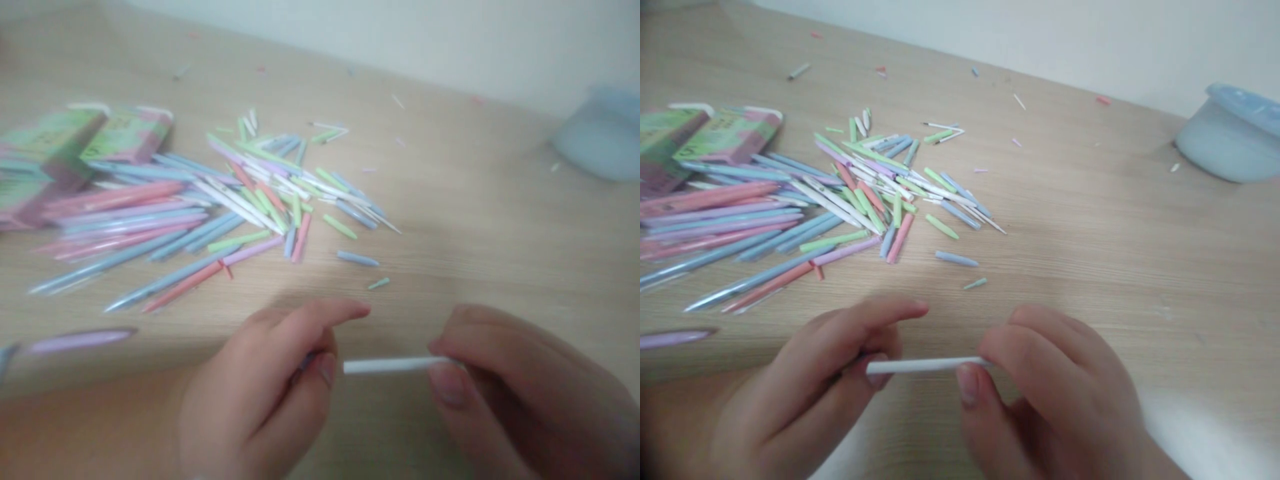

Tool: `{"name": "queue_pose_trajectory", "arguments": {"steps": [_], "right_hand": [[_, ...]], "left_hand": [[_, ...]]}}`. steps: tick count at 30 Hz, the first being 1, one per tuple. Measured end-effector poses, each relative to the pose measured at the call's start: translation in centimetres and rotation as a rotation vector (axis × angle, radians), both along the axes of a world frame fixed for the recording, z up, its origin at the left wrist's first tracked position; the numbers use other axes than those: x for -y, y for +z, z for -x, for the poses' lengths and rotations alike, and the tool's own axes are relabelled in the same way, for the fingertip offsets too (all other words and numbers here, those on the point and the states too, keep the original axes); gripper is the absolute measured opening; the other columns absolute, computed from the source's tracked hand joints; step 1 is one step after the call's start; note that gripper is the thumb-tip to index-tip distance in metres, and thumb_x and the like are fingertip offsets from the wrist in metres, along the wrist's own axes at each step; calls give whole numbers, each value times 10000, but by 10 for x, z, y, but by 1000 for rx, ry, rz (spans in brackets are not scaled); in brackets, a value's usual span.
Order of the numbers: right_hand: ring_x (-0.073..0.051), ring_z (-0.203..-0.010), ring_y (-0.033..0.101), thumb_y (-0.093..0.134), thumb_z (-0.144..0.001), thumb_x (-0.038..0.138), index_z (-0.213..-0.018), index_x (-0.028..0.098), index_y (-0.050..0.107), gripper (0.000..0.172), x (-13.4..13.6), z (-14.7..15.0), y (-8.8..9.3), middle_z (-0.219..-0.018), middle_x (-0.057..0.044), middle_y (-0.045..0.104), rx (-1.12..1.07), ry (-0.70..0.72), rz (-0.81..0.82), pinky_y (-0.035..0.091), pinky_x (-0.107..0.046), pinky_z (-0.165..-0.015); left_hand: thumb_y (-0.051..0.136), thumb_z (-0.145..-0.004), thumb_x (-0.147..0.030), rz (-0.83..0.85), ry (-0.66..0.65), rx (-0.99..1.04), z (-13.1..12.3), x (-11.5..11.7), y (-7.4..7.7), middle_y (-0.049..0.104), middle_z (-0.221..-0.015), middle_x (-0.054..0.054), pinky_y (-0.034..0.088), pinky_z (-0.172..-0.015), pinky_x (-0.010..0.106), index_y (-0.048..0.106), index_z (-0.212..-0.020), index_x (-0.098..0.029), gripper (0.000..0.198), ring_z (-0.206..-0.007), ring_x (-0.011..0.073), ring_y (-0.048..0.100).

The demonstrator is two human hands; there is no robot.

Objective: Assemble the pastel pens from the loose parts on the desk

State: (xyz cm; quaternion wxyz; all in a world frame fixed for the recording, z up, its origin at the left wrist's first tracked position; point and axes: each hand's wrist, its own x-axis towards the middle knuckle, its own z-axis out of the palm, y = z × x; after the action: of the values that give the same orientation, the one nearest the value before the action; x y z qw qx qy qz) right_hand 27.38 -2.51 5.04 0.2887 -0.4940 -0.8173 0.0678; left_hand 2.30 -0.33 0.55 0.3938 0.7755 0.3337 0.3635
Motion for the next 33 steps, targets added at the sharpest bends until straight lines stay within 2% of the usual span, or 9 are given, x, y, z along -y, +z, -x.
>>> {"name": "queue_pose_trajectory", "arguments": {"steps": [3,8,11,14,16,19,24,27,33], "right_hand": [[-174,-479,473,527,-1017,307,-781,269,539,239,0,1,-1,-569,8,498,-22,-36,12,345,-339,-447],[-159,-467,468,572,-992,237,-857,266,560,138,-8,-2,5,-588,31,484,18,138,53,346,-341,-462],[-151,-497,487,583,-995,207,-921,267,557,99,-12,-1,8,-640,33,530,57,210,45,337,-334,-471],[-147,-535,500,591,-994,170,-843,259,512,192,-14,1,8,-651,35,528,111,237,20,329,-342,-497],[-147,-549,472,595,-991,158,-804,246,525,219,-15,3,6,-646,34,499,157,239,12,320,-349,-519],[-158,-587,454,603,-1038,196,-783,227,584,258,-16,5,0,-665,24,517,215,278,7,319,-358,-557],[-174,-672,545,567,-1098,196,-841,223,617,264,-13,9,-15,-748,18,647,223,383,38,384,-367,-649],[-170,-695,577,563,-1111,225,-882,229,622,236,-14,8,-20,-787,26,673,202,396,107,405,-362,-671],[-187,-746,599,615,-1079,203,-927,223,629,153,-19,-1,-19,-831,19,679,281,473,109,424,-372,-716]], "left_hand": [[499,-941,-82,53,-4,48,1,2,1,684,-899,-44,554,-830,263,431,-1540,-337,654,-768,134,650],[532,-939,-196,101,19,78,3,8,0,691,-1086,12,572,-815,311,416,-1579,-339,666,-857,175,673],[532,-860,-136,82,31,11,3,11,-1,684,-1101,24,577,-840,326,388,-1585,-325,762,-921,194,676],[534,-785,-80,15,49,-98,1,11,-2,687,-1090,11,580,-891,338,346,-1585,-325,857,-933,192,684],[550,-772,-82,-45,50,-177,-2,8,-3,696,-1089,7,586,-868,337,323,-1580,-309,870,-929,192,697],[543,-796,-109,-127,47,-282,-6,5,-4,714,-1067,16,597,-825,348,313,-1562,-245,811,-915,201,721],[534,-811,-137,-227,-26,-344,-7,0,-4,745,-1118,67,613,-853,373,331,-1539,-144,756,-967,231,743],[508,-854,-140,-262,-79,-305,-4,-3,-3,755,-1163,86,617,-867,389,337,-1531,-123,698,-1005,242,748],[486,-1002,-171,-222,-69,-278,-4,-5,-3,764,-1037,53,602,-790,351,391,-1503,-140,511,-930,217,747]]}}
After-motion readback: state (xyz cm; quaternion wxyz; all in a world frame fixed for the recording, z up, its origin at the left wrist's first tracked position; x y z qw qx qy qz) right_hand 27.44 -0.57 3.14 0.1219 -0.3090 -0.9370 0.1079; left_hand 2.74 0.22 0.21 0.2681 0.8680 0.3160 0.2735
